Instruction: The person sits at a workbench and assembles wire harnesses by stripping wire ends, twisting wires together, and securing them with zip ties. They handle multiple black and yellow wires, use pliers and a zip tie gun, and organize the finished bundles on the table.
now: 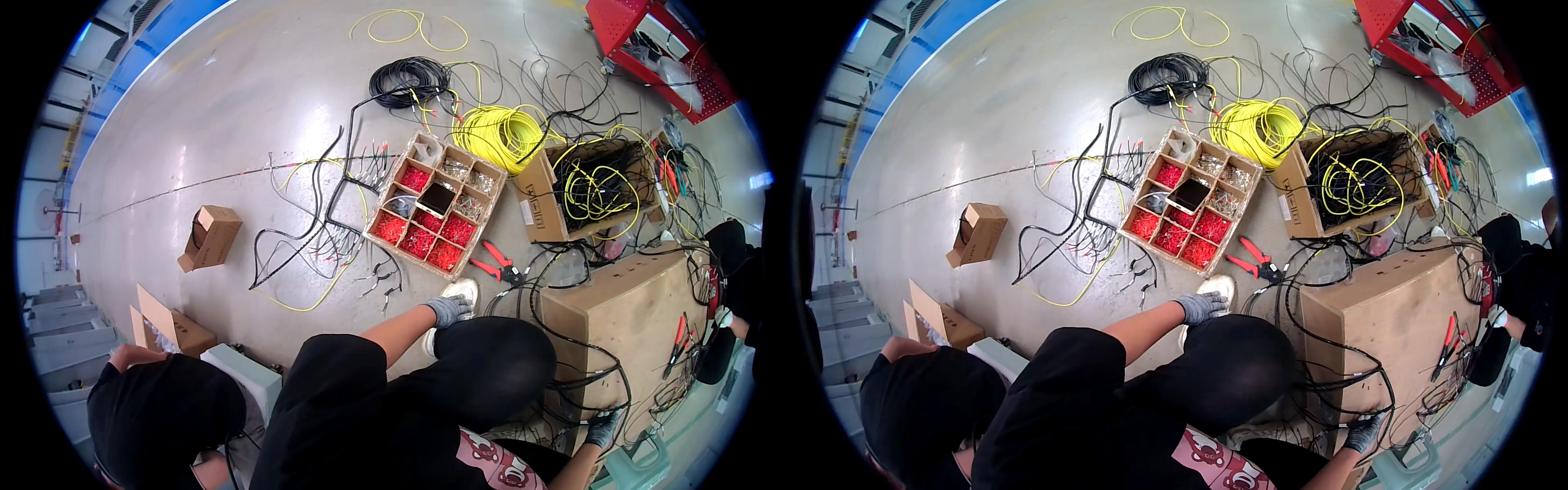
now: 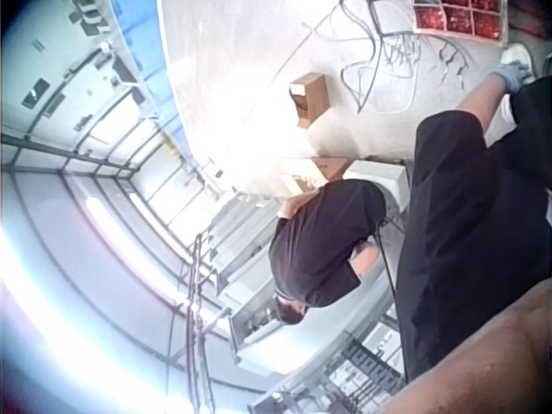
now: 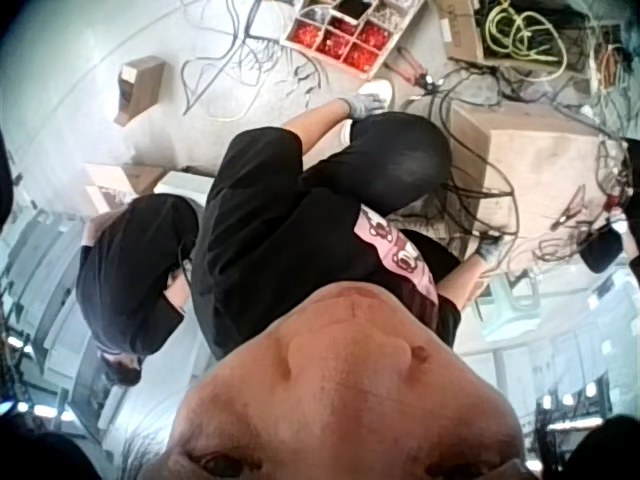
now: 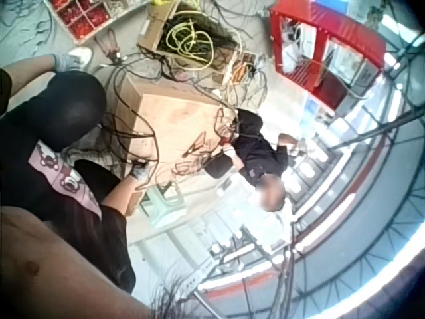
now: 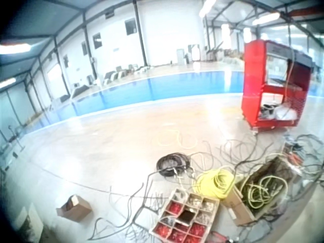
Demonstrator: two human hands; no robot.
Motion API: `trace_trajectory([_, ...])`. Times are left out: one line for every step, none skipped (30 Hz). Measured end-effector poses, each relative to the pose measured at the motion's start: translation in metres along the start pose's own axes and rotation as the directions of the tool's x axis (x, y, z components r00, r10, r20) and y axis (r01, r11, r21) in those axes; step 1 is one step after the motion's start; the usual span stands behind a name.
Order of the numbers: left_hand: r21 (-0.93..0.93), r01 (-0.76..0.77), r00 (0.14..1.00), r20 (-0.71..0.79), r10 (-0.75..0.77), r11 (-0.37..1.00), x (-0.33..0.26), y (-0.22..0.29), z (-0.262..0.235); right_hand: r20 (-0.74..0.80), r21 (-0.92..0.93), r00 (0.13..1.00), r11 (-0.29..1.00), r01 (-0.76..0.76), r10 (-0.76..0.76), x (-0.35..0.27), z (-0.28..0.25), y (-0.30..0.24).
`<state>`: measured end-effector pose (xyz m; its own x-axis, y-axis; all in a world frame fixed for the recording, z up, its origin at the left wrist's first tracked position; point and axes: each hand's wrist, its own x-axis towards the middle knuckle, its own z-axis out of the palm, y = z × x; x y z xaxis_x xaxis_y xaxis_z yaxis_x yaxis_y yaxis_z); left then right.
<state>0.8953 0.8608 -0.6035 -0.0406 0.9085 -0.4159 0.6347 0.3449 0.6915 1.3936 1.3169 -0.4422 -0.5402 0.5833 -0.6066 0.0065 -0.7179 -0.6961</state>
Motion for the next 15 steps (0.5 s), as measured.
trace_trajectory([-0.033,0.025,1.000,0.001,-0.025,0.999,0.002,-0.003,0.005,0.070,0.024,0.998,1.000,-0.005,0.003,0.000,0.004,-0.001])
trace_trajectory([-0.101,0.041,0.999,-0.005,-0.042,0.994,0.003,-0.005,0.009,0.139,0.048,0.990,0.999,-0.011,0.004,0.001,0.009,-0.002])
trace_trajectory([-0.087,0.017,1.000,-0.017,-0.018,0.996,0.005,-0.007,0.013,0.294,0.069,0.956,0.997,-0.023,0.002,0.001,0.014,-0.003])
trace_trajectory([-0.102,0.024,1.000,-0.014,-0.026,0.994,0.006,-0.008,0.015,0.384,0.091,0.923,0.995,-0.047,0.009,0.004,0.019,-0.004])
trace_trajectory([-0.146,0.051,0.999,-0.009,-0.053,0.988,0.007,-0.009,0.016,0.548,0.109,0.836,0.991,-0.079,0.006,0.004,0.022,-0.005])
trace_trajectory([-0.103,0.031,0.999,0.010,-0.030,0.994,0.008,-0.009,0.016,0.629,0.112,0.778,0.987,-0.116,0.020,0.006,0.023,-0.005])
trace_trajectory([-0.086,0.026,0.999,0.030,-0.023,0.996,0.009,-0.009,0.014,0.621,0.116,0.784,0.990,-0.082,-0.008,0.007,0.021,-0.004])
trace_trajectory([-0.105,0.037,0.998,0.044,-0.033,0.994,0.010,-0.008,0.011,0.402,0.110,0.914,0.994,0.004,-0.048,0.007,0.017,-0.001])
trace_trajectory([-0.034,0.006,0.997,0.072,-0.004,0.999,0.010,-0.008,0.008,0.201,0.045,0.974,0.994,0.095,-0.102,0.006,0.010,0.001])
trace_trajectory([0.000,-0.007,0.996,0.093,0.007,1.000,0.010,-0.007,0.006,-0.052,-0.008,0.988,0.989,0.148,-0.148,0.007,0.002,0.005])
trace_trajectory([0.005,-0.004,0.994,0.110,0.004,1.000,0.011,-0.006,0.003,-0.141,-0.056,0.974,0.983,0.172,-0.178,0.007,-0.006,0.009])
trace_trajectory([-0.016,-0.002,0.995,0.105,0.004,1.000,0.010,-0.005,0.001,-0.158,-0.176,0.967,0.969,0.173,-0.202,0.007,-0.014,0.012])
trace_trajectory([-0.066,0.018,0.995,0.096,-0.011,0.998,0.009,-0.005,0.000,-0.181,-0.132,0.953,0.966,0.223,-0.244,0.007,-0.019,0.012])
trace_trajectory([-0.117,0.061,0.994,0.100,-0.050,0.991,0.009,-0.004,-0.001,-0.127,-0.132,0.956,0.960,0.248,-0.265,0.007,-0.020,0.013])
trace_trajectory([-0.102,0.039,0.995,0.095,-0.029,0.994,0.009,-0.004,-0.001,-0.126,0.306,0.984,0.939,0.159,-0.125,0.007,-0.018,0.011])
